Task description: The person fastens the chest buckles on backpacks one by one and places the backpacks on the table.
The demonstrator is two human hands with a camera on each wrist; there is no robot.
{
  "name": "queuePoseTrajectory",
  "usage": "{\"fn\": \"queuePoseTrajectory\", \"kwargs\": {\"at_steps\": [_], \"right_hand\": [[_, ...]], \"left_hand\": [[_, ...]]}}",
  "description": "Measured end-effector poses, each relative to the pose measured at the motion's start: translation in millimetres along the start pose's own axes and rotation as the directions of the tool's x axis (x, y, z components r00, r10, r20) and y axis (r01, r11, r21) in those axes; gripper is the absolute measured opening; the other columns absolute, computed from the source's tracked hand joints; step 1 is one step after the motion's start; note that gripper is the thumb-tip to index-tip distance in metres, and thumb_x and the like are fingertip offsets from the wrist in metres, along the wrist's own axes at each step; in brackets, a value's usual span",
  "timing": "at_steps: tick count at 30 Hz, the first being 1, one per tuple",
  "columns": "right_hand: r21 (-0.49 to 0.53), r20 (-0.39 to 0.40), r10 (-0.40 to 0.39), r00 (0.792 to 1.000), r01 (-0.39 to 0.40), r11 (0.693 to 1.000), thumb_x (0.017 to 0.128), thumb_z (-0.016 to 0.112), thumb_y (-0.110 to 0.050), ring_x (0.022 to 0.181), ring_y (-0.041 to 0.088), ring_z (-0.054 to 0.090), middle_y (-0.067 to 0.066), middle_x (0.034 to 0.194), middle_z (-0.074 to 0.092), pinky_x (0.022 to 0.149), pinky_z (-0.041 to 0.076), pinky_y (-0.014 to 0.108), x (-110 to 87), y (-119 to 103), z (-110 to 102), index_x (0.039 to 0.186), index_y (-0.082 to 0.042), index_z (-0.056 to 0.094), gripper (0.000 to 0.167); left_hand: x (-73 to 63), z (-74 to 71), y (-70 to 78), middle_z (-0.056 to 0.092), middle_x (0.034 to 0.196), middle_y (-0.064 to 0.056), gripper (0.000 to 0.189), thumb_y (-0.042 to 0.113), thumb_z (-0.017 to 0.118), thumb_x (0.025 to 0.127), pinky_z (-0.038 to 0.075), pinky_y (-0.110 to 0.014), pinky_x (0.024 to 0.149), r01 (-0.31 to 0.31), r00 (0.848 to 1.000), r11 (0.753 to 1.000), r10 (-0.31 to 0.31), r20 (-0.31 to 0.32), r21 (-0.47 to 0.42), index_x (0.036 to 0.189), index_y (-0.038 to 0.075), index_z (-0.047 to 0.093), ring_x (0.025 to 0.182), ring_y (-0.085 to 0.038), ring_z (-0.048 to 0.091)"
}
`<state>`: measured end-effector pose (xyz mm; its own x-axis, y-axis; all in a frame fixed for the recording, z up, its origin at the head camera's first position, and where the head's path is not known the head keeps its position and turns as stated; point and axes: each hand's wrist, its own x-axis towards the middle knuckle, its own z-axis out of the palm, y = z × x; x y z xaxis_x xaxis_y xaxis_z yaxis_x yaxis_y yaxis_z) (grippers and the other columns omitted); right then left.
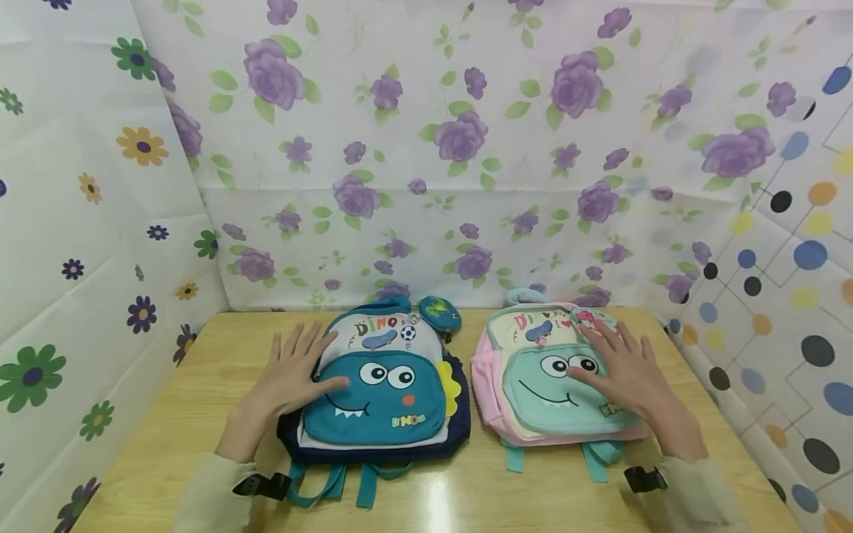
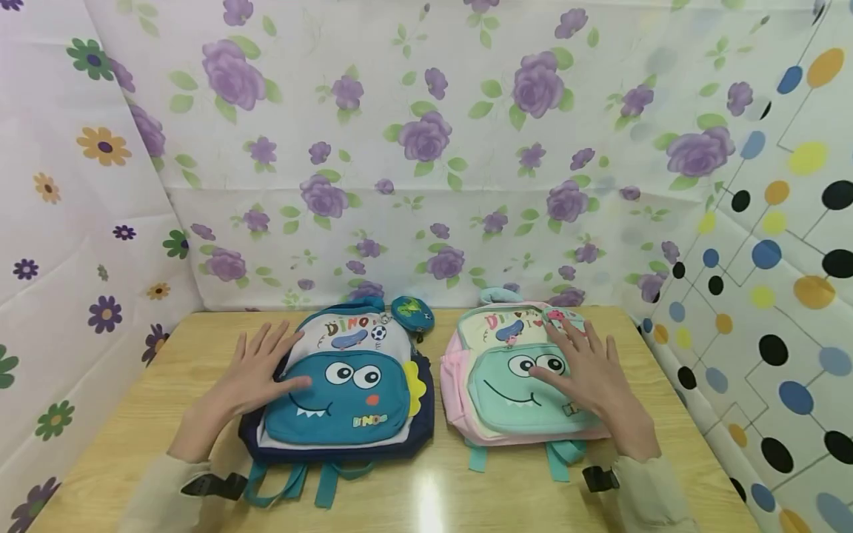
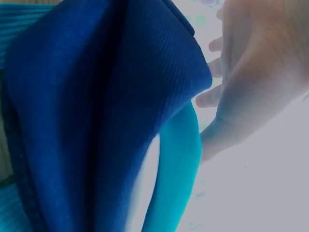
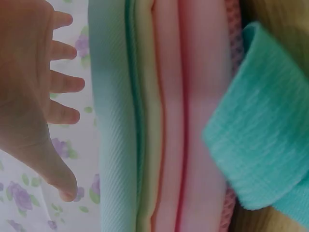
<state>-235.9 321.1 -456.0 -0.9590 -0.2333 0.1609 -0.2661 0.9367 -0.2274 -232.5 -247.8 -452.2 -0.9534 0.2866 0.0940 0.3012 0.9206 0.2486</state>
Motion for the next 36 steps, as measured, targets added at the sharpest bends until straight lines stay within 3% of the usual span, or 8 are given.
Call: {"fn": "queuePoseTrajectory", "kwargs": {"at_steps": [11, 18, 27, 31, 36], "right_hand": [[0.000, -0.007, -0.002, 1.000, 0.002, 1.000, 0.089, 0.055, -0.069, 0.150, 0.051, 0.004, 0.018, 0.165, 0.018, 0.110, 0.000, 0.077, 4.6, -2, -7, 0.161, -0.029, 0.015, 0.091], [0.002, -0.012, -0.003, 1.000, 0.003, 1.000, 0.088, 0.058, -0.068, 0.149, 0.051, 0.008, 0.017, 0.164, 0.020, 0.110, 0.003, 0.077, 2.4, -4, -6, 0.159, -0.023, 0.025, 0.090], [0.009, -0.011, -0.004, 1.000, 0.004, 1.000, 0.090, 0.057, -0.066, 0.150, 0.049, 0.008, 0.016, 0.164, 0.021, 0.111, 0.004, 0.076, -2.7, -3, -2, 0.159, -0.022, 0.025, 0.088], [0.025, -0.045, -0.022, 0.999, 0.023, 0.999, 0.092, 0.059, -0.061, 0.148, 0.050, 0.016, 0.019, 0.161, 0.028, 0.112, 0.008, 0.075, -3.6, -3, -1, 0.157, -0.020, 0.030, 0.083], [0.029, -0.121, -0.084, 0.989, 0.088, 0.996, 0.093, 0.066, -0.046, 0.140, 0.048, 0.032, 0.021, 0.151, 0.042, 0.110, 0.021, 0.070, -2.1, -7, 3, 0.150, -0.011, 0.042, 0.071]], "left_hand": [[6.7, -2.6, 6.9, 0.008, 0.167, -0.016, 0.099, 0.074, 0.057, 0.084, -0.009, -0.068, 0.116, -0.011, 1.000, 1.000, 0.011, -0.004, 0.007, 0.159, 0.018, 0.025, 0.153, -0.044, -0.002], [2.9, -1.9, 5.3, 0.011, 0.166, -0.017, 0.097, 0.073, 0.058, 0.084, -0.003, -0.070, 0.116, -0.026, 0.999, 0.999, 0.026, -0.018, 0.019, 0.158, 0.018, 0.027, 0.152, -0.045, 0.002], [-2.5, -3.0, 1.3, 0.012, 0.166, -0.017, 0.095, 0.071, 0.059, 0.085, -0.004, -0.068, 0.117, -0.030, 0.999, 1.000, 0.030, -0.015, -0.008, 0.157, 0.016, 0.029, 0.152, -0.045, 0.003], [-1.3, -5.5, 2.3, 0.019, 0.164, -0.018, 0.089, 0.066, 0.061, 0.088, 0.001, -0.067, 0.118, -0.052, 0.998, 0.998, 0.051, -0.029, -0.021, 0.155, 0.015, 0.034, 0.151, -0.046, 0.008], [-3.5, -6.7, 2.9, 0.033, 0.159, -0.018, 0.074, 0.055, 0.064, 0.091, 0.007, -0.066, 0.118, -0.076, 0.996, 0.996, 0.074, -0.055, -0.037, 0.149, 0.013, 0.046, 0.148, -0.046, 0.019]]}}
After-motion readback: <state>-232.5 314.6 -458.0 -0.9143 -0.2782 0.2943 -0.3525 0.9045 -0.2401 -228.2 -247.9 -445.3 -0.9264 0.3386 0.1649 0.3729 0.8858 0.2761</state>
